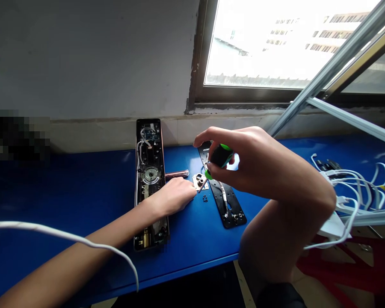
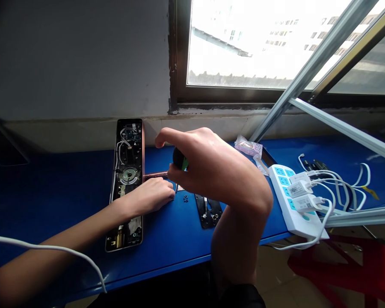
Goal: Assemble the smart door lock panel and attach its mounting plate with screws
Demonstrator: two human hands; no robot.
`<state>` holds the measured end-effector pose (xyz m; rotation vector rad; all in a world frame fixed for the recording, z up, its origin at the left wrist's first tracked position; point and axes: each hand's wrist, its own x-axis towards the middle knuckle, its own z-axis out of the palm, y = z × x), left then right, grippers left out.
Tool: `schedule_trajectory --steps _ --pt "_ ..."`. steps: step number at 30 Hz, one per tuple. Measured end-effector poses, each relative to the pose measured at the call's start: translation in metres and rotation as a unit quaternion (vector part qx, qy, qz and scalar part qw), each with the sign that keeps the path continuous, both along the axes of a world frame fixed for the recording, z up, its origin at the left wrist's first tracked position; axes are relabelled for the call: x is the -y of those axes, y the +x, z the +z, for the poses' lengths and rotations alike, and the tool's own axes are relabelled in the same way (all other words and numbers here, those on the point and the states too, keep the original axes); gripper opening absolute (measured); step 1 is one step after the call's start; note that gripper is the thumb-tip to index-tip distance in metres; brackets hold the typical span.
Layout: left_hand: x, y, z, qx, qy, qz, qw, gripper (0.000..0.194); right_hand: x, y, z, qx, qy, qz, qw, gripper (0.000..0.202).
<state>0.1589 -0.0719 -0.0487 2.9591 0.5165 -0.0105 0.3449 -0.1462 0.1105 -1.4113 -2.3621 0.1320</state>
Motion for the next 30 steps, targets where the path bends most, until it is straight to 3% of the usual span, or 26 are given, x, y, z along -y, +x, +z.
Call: schedule_trajectory --steps 11,18,21,26,30 --pt "0.002 -0.012 0.008 0.015 0.037 0.018 0.999 0.025 -0.002 -0.002 -0.001 0.003 -0.006 0.001 1.000 0.040" --pt "0.001 -0.058 0.020 0.223 0.055 0.030 0.973 0.020 -0.007 -0.010 -0.002 -0.035 -0.002 0.041 0.999 0.036" --pt "-0.003 -0.086 0.013 0.314 0.076 0.086 0.942 0.024 -0.012 -0.018 -0.005 -0.034 0.001 0.041 0.999 0.032" --pt "-0.008 -0.114 -0.007 0.393 0.099 0.243 0.882 0.029 -0.026 -0.037 -0.015 -0.019 -0.009 0.019 1.000 0.023" --pt "-0.011 -0.119 -0.023 0.425 0.004 0.340 0.839 0.040 -0.042 -0.053 -0.028 0.009 -0.011 -0.051 0.999 0.007"
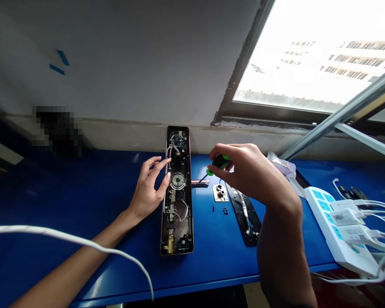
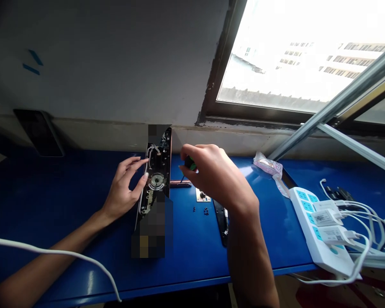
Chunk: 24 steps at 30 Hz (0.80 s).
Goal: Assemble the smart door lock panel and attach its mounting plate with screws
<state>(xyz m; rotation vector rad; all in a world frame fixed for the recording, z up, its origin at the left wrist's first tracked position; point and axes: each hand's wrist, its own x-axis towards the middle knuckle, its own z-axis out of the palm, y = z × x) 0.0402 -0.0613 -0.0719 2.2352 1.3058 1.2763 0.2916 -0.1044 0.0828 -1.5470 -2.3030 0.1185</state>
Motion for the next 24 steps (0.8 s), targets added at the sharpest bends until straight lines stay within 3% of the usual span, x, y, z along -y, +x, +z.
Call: schedule_trajectory --steps 3,5,7,10,14,17,24 --pt "-0.002 0.001 -0.009 0.090 -0.111 -0.058 0.988 0.050 -0.010 -0.010 -0.010 0.034 -0.019 -0.063 0.997 0.006" --pt "-0.003 0.001 -0.013 0.159 -0.167 -0.104 0.967 0.054 -0.015 -0.015 -0.019 0.054 -0.076 -0.112 0.989 0.008" --pt "-0.005 0.000 -0.014 0.197 -0.191 -0.132 0.953 0.054 -0.016 -0.020 -0.032 0.052 -0.145 -0.148 0.977 0.011" --pt "-0.005 -0.006 -0.011 0.205 -0.193 -0.148 0.948 0.049 -0.012 -0.030 -0.060 0.045 -0.173 -0.153 0.972 0.015" --pt "0.002 -0.015 -0.004 0.183 -0.212 -0.145 0.949 0.051 -0.001 -0.044 -0.104 0.029 -0.185 -0.162 0.969 0.022" --pt "0.007 -0.017 -0.002 0.181 -0.227 -0.124 0.949 0.052 0.008 -0.052 -0.127 0.004 -0.171 -0.173 0.970 0.018" --pt "0.016 -0.006 -0.006 0.198 -0.228 -0.072 0.951 0.047 0.027 -0.055 -0.140 -0.042 -0.165 -0.165 0.971 0.026"
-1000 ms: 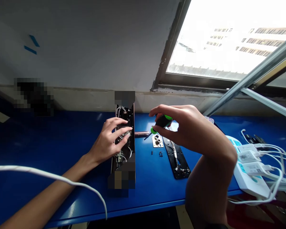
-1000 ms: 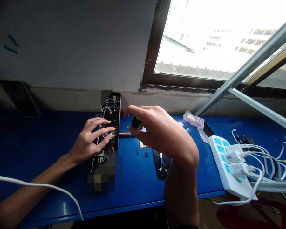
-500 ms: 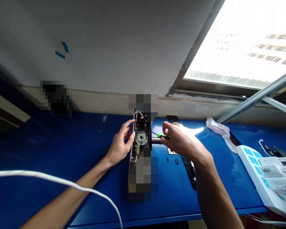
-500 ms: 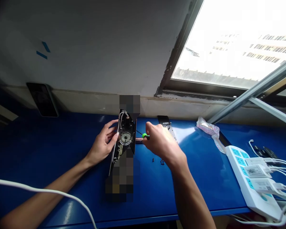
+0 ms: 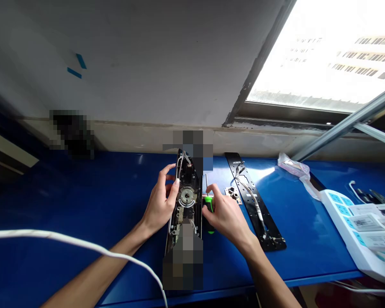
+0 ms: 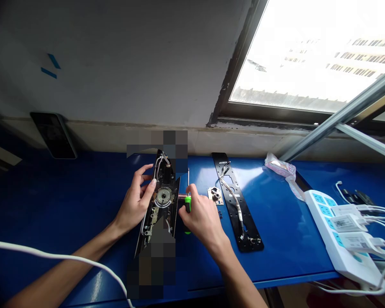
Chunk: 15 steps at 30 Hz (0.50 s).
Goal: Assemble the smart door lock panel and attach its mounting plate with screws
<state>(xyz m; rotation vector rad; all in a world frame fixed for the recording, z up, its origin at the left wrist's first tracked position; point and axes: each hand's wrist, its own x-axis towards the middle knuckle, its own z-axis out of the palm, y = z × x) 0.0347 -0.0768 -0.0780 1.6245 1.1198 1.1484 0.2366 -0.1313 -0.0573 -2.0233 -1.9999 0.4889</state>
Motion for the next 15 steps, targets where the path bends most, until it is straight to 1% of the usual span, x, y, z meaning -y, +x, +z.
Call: schedule_trajectory --steps 4,6,11,15 --pt "0.004 0.004 -0.003 0.007 0.004 0.017 1.000 0.045 0.005 0.001 -0.002 -0.014 -0.001 0.020 1.000 0.016" --pt "0.005 0.006 -0.004 0.014 0.009 0.019 1.000 0.042 0.004 0.002 -0.002 -0.016 0.001 0.029 0.999 0.014" --pt "0.011 0.010 -0.004 -0.001 0.018 0.029 0.999 0.039 -0.002 0.008 0.004 -0.016 0.006 0.051 0.999 0.016" --pt "0.011 0.008 -0.002 -0.007 0.012 0.009 1.000 0.041 -0.007 0.015 0.010 -0.025 0.003 0.068 0.997 0.018"
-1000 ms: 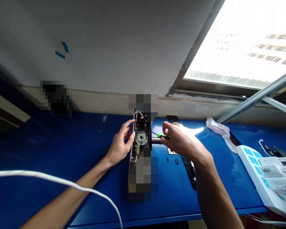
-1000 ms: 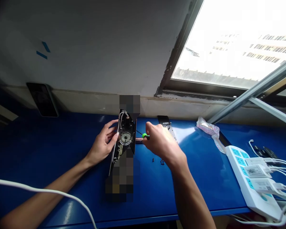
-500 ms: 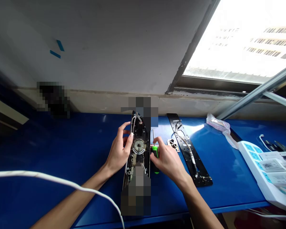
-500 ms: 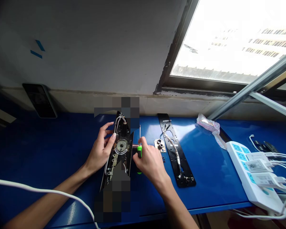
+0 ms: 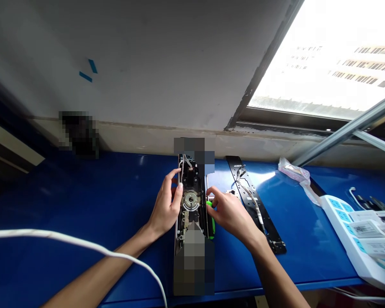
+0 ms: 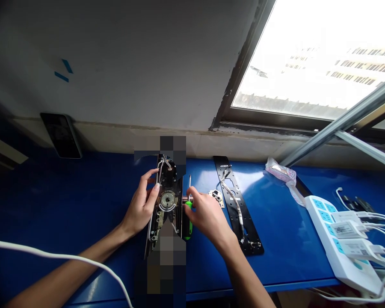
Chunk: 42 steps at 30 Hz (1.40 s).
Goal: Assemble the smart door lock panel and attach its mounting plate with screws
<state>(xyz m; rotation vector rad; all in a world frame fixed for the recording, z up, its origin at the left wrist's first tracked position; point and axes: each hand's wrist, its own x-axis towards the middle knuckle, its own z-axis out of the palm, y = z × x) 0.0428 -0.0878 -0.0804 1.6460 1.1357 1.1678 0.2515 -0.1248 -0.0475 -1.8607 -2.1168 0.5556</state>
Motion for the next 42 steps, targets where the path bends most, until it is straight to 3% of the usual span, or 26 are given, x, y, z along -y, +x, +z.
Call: schedule_trajectory --steps 4,7,12,15,22,32,42 --pt "-0.008 -0.004 0.003 -0.010 0.003 -0.010 1.000 0.047 -0.006 0.004 0.010 -0.018 -0.012 0.012 1.000 0.019" --pt "-0.023 -0.005 0.008 -0.029 0.025 0.006 0.999 0.050 -0.016 0.007 0.028 -0.026 0.002 -0.001 1.000 0.017" --pt "-0.059 -0.006 0.018 -0.027 0.051 0.026 0.998 0.042 -0.040 -0.001 0.064 -0.065 0.113 -0.024 0.991 0.015" --pt "-0.073 -0.010 0.024 -0.032 0.049 0.039 0.998 0.036 -0.056 -0.014 0.074 -0.090 0.166 -0.004 0.982 0.011" --pt "-0.079 -0.023 0.035 -0.044 0.041 0.015 0.998 0.037 -0.082 -0.045 0.054 -0.095 0.217 0.083 0.968 0.016" --pt "-0.081 -0.027 0.044 -0.024 0.013 0.003 1.000 0.032 -0.096 -0.051 0.029 -0.070 0.299 0.086 0.948 0.021" --pt "-0.076 -0.023 0.047 -0.019 0.014 -0.005 1.000 0.033 -0.104 -0.056 0.010 -0.114 0.366 0.092 0.919 0.020"
